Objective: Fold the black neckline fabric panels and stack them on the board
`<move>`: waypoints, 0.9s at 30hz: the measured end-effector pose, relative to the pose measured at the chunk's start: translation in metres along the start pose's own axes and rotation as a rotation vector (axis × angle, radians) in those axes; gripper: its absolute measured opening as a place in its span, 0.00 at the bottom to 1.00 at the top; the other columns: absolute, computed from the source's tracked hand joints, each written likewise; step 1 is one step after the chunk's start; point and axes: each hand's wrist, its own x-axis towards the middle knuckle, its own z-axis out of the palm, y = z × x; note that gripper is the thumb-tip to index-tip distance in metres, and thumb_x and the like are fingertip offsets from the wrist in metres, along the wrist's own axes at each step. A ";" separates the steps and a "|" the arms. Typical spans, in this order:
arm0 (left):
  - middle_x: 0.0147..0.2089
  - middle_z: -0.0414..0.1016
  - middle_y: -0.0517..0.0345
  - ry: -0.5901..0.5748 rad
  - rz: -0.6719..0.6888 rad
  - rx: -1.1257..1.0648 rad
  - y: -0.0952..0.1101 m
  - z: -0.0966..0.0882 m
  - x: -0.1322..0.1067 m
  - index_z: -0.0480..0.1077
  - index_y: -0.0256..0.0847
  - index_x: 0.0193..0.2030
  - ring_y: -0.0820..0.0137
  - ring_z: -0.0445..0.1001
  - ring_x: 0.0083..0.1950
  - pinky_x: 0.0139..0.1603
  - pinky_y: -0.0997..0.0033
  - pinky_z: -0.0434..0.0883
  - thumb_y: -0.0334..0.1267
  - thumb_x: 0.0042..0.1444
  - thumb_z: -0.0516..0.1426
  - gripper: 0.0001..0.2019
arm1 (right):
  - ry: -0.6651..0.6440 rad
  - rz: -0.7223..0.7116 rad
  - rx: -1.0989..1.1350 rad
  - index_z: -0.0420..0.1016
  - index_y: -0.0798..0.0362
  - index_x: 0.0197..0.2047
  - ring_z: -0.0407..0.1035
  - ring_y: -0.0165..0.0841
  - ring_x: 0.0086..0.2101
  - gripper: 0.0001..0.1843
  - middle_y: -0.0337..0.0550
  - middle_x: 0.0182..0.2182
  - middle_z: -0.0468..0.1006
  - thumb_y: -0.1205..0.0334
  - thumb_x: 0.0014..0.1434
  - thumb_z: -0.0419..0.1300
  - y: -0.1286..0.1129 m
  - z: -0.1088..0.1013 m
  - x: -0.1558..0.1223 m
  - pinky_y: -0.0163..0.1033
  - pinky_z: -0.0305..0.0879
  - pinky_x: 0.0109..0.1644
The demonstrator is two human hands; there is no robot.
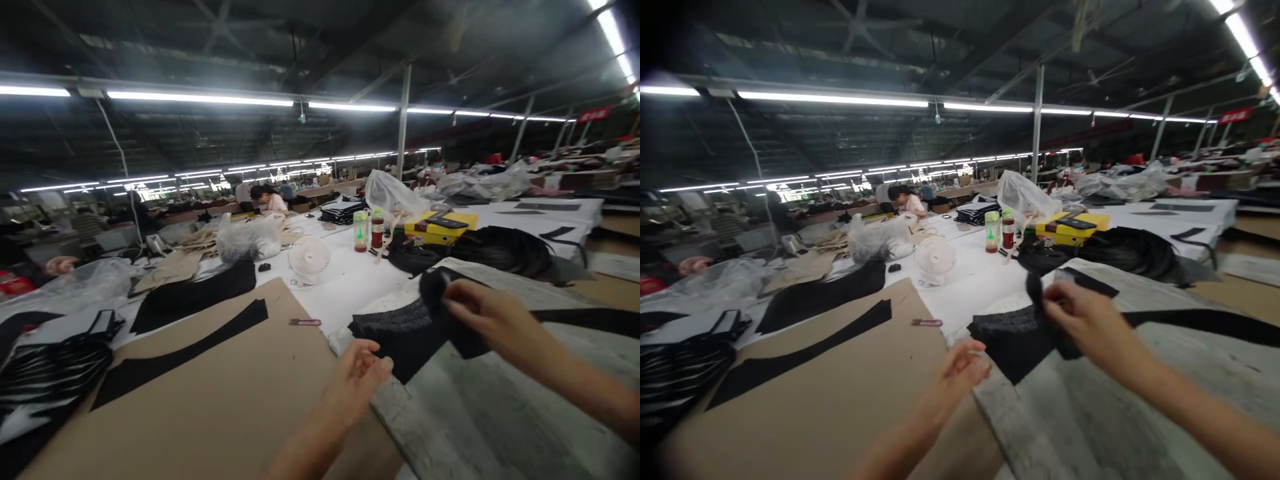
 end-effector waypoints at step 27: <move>0.32 0.79 0.61 0.869 -0.670 -0.243 -0.064 -0.274 -0.356 0.74 0.41 0.36 0.64 0.76 0.36 0.40 0.70 0.71 0.43 0.39 0.62 0.15 | -0.646 -0.673 0.004 0.64 0.50 0.61 0.62 0.39 0.56 0.20 0.49 0.57 0.70 0.62 0.66 0.51 -0.199 0.230 -0.099 0.51 0.57 0.62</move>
